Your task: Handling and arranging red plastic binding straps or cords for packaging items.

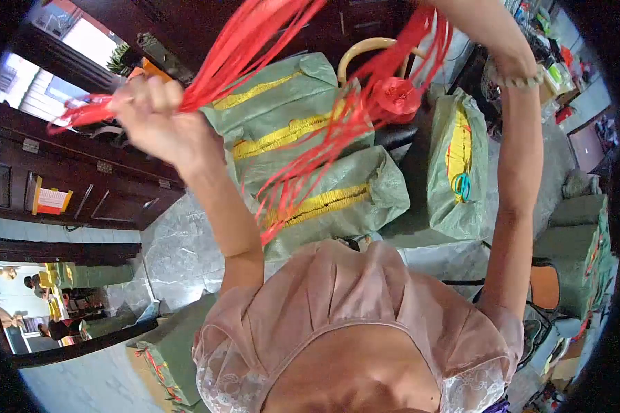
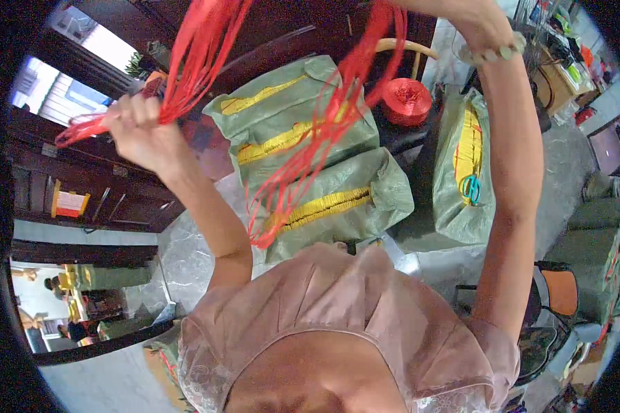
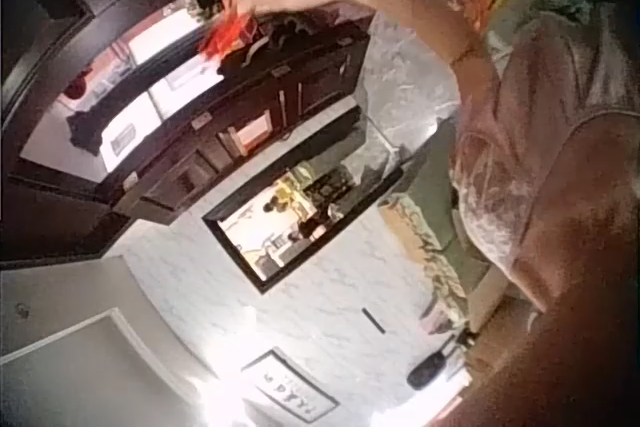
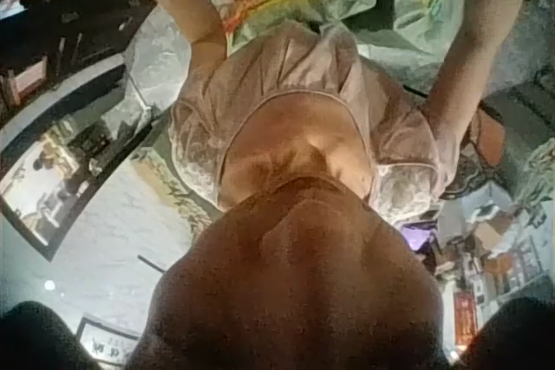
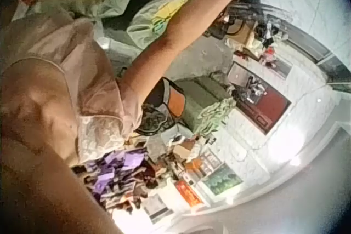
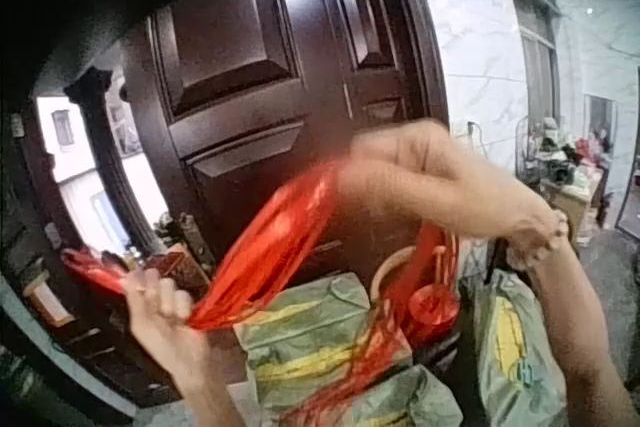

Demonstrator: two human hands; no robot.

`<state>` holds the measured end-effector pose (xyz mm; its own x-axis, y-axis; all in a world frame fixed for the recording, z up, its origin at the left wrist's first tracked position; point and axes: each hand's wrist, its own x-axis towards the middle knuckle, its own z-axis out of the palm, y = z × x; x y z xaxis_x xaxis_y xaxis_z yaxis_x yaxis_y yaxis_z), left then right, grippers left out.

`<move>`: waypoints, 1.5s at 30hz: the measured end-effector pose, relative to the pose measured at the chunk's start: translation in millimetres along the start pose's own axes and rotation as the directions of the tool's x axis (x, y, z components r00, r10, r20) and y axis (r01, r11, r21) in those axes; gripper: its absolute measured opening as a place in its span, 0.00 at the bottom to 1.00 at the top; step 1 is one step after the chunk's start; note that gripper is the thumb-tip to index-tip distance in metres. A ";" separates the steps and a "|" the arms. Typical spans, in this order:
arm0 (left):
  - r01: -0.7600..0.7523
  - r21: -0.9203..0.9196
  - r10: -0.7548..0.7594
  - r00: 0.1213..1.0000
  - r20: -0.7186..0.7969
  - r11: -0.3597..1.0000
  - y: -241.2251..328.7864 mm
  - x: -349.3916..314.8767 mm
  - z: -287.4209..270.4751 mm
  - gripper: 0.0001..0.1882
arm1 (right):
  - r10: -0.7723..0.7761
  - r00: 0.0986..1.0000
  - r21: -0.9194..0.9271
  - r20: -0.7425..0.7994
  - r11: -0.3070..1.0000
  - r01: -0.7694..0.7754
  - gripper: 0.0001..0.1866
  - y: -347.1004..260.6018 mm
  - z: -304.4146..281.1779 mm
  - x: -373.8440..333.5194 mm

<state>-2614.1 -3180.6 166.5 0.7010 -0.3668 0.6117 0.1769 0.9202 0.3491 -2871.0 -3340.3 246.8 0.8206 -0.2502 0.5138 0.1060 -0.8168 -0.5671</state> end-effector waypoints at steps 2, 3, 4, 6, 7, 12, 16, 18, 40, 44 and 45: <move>0.061 -0.172 -0.044 0.994 0.104 0.983 28.1 18.6 -18.1 0.12 | 0.277 0.932 -0.002 0.235 0.959 -0.285 0.13 -9.0 -5.0 -31.8; 0.063 -0.137 -0.038 0.984 0.174 0.989 42.6 24.2 -34.9 0.11 | 0.237 0.876 0.101 0.421 0.947 -0.305 0.13 -0.6 2.5 -40.3; 0.047 -0.152 -0.020 0.984 0.178 0.987 61.3 24.0 -56.2 0.10 | 0.130 0.779 0.215 0.613 0.922 -0.322 0.14 18.1 17.6 -37.1; 0.063 -0.138 -0.043 0.989 0.140 0.988 69.1 23.7 -76.4 0.10 | 0.262 0.734 0.091 0.626 0.911 -0.403 0.14 38.0 11.5 -49.9; 0.010 -0.066 -0.005 0.996 0.085 0.998 81.7 23.8 -88.9 0.10 | 0.214 0.773 0.205 0.597 0.891 -0.405 0.14 45.8 16.7 -61.1; -0.087 0.013 0.088 0.992 -0.089 0.996 175.1 13.6 -177.1 0.10 | 0.313 0.670 0.235 0.673 0.768 -0.596 0.18 81.5 1.4 -92.7; -0.190 0.156 0.224 0.943 -0.246 0.969 238.4 -13.9 -250.8 0.15 | 0.450 0.649 0.228 0.614 0.686 -0.691 0.19 108.4 -18.6 -129.4; -0.198 0.411 0.396 0.782 -0.481 0.890 268.3 -32.2 -283.9 0.17 | 0.485 0.670 0.301 0.562 0.635 -0.712 0.19 123.6 -24.0 -137.3; 0.093 0.968 -0.850 0.503 0.156 0.233 -27.9 -177.8 -96.2 0.15 | 0.175 0.670 0.024 0.722 0.961 -0.277 0.17 94.6 202.9 -71.5; -0.003 0.909 -0.810 0.452 0.374 0.417 -32.3 -198.9 -101.1 0.08 | 0.240 0.409 0.043 0.880 0.818 -0.573 0.12 99.1 156.6 -96.6; 0.040 0.940 -0.842 0.459 0.283 0.338 -34.7 -206.7 -114.1 0.07 | 0.265 0.405 0.063 0.875 0.768 -0.637 0.12 107.2 143.8 -106.8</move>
<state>-2686.3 -3121.2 -53.0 -0.0230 -0.9820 0.1876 -0.5620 0.1679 0.8099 -2866.6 -3326.4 38.6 0.8520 0.1374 -0.5052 -0.4062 -0.4352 -0.8035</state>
